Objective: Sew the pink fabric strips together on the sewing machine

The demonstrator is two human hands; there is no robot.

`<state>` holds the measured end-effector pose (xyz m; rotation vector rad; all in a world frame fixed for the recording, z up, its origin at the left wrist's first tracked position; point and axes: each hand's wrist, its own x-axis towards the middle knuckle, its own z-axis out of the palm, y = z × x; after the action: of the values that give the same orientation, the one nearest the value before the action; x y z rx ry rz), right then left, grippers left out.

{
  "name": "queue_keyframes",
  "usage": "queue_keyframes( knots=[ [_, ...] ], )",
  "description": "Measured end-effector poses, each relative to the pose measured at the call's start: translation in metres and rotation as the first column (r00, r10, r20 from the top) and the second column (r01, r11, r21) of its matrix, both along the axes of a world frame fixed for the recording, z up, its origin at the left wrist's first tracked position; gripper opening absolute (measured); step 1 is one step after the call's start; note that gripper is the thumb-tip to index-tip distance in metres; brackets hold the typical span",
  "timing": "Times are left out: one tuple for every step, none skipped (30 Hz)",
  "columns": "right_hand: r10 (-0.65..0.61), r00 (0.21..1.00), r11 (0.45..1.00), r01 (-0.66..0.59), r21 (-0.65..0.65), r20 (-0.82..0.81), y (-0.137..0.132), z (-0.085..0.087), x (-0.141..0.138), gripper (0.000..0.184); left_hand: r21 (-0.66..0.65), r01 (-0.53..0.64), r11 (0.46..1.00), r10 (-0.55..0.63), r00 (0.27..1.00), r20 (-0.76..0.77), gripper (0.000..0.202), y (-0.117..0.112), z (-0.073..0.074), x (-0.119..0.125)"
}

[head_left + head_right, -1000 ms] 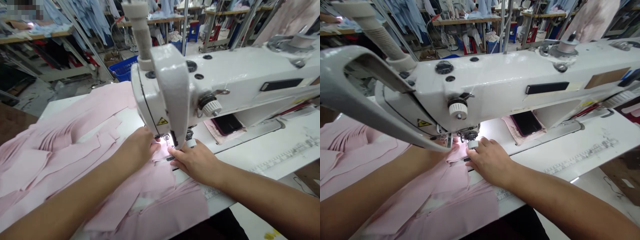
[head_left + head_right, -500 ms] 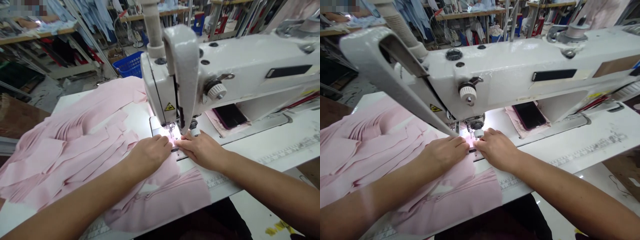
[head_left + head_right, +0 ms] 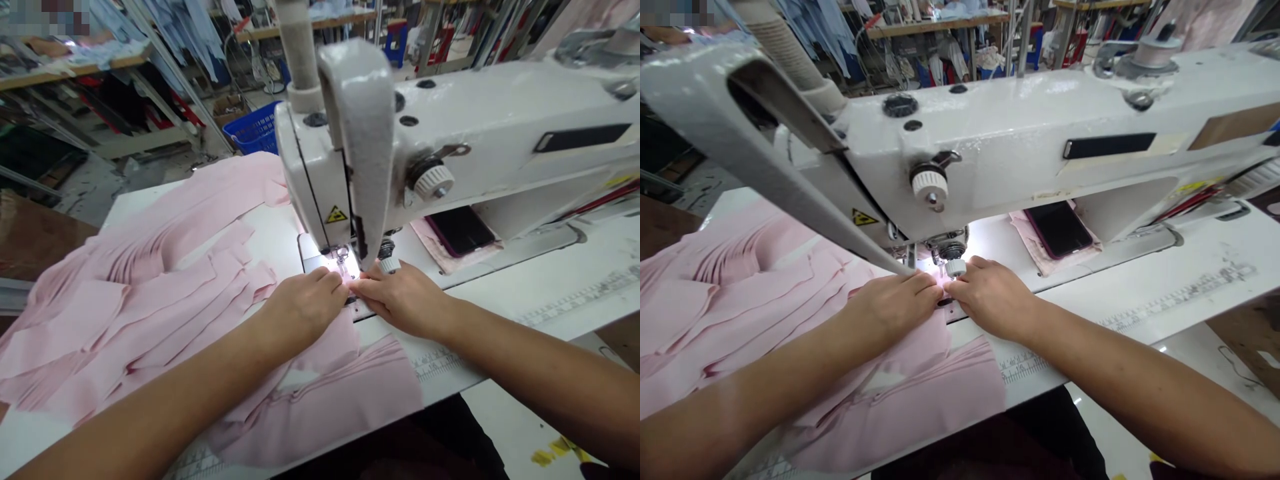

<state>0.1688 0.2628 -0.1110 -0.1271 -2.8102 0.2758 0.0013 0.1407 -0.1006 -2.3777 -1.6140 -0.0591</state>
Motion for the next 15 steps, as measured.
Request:
queue_keyframes(
  knots=[
    [0.012, 1.0, 1.0, -0.012, 0.018, -0.01, 0.0004, 0.0001, 0.0001, 0.022, -0.001, 0.004, 1.0, -0.004, 1.0, 0.005, 0.024, 0.0004, -0.0001, -0.0004],
    [0.028, 0.999, 0.999, -0.028, 0.034, -0.018, 0.001, 0.0001, 0.0004, 0.023, 0.003, 0.006, 1.0, -0.006, 1.0, 0.011, 0.023, 0.0006, -0.0002, -0.0008],
    [0.043, 0.999, 0.998, -0.042, 0.048, -0.025, 0.0017, 0.0, 0.0008, 0.025, 0.007, 0.001, 1.0, -0.001, 1.0, 0.017, 0.021, 0.0007, -0.0002, -0.0011],
    [0.052, 0.998, 0.997, -0.051, 0.06, -0.024, 0.0024, -0.0001, 0.0012, 0.026, 0.008, -0.009, 1.0, 0.009, 1.0, 0.021, 0.019, 0.0009, -0.0001, -0.0013],
    [0.058, 0.998, 0.996, -0.056, 0.068, -0.025, 0.0029, -0.0003, 0.0016, 0.027, 0.006, -0.02, 1.0, 0.019, 1.0, 0.025, 0.019, 0.0011, 0.0001, -0.0013],
    [0.059, 0.998, 0.996, -0.057, 0.075, -0.026, 0.0031, -0.0006, 0.0019, 0.027, -0.004, -0.026, 1.0, 0.026, 0.999, 0.024, 0.02, 0.0014, 0.0003, -0.0013],
    [0.054, 0.998, 0.996, -0.052, 0.079, -0.027, 0.0031, -0.0009, 0.0018, 0.027, -0.02, -0.03, 0.999, 0.03, 0.999, 0.019, 0.021, 0.002, 0.0005, -0.0013],
    [0.047, 0.998, 0.996, -0.044, 0.081, -0.029, 0.0028, -0.0013, 0.0014, 0.026, -0.035, -0.034, 0.999, 0.034, 0.999, 0.015, 0.023, 0.0026, 0.0008, -0.0012],
    [0.031, 0.999, 0.996, -0.029, 0.08, -0.028, 0.0022, -0.0017, 0.0007, 0.024, -0.038, -0.04, 0.998, 0.041, 0.999, 0.015, 0.024, 0.0034, 0.0011, -0.0013],
    [0.01, 1.0, 0.997, -0.008, 0.077, -0.025, 0.0015, -0.0022, -0.0002, 0.023, -0.035, -0.05, 0.998, 0.05, 0.999, 0.02, 0.023, 0.0042, 0.0014, -0.0016],
    [-0.013, 1.0, 0.997, 0.014, 0.074, -0.019, 0.0007, -0.0028, -0.0014, 0.021, -0.028, -0.062, 0.998, 0.063, 0.997, 0.035, 0.022, 0.0049, 0.0017, -0.002],
    [-0.035, 0.999, 0.997, 0.035, 0.072, -0.011, 0.0, -0.0035, -0.0026, 0.021, -0.016, -0.076, 0.997, 0.076, 0.995, 0.061, 0.021, 0.0055, 0.0021, -0.0026],
    [-0.051, 0.999, 0.996, 0.051, 0.074, -0.002, -0.0006, -0.0042, -0.0038, 0.02, -0.009, -0.091, 0.996, 0.091, 0.991, 0.094, 0.021, 0.0058, 0.0025, -0.0032],
    [-0.062, 0.998, 0.995, 0.061, 0.079, 0.006, -0.0011, -0.0051, -0.0049, 0.02, -0.009, -0.098, 0.995, 0.099, 0.987, 0.127, 0.021, 0.0058, 0.0028, -0.0038],
    [-0.067, 0.998, 0.994, 0.066, 0.086, 0.009, -0.0015, -0.006, -0.0058, 0.02, -0.008, -0.099, 0.995, 0.099, 0.982, 0.158, 0.022, 0.0057, 0.003, -0.0041]
  ],
)
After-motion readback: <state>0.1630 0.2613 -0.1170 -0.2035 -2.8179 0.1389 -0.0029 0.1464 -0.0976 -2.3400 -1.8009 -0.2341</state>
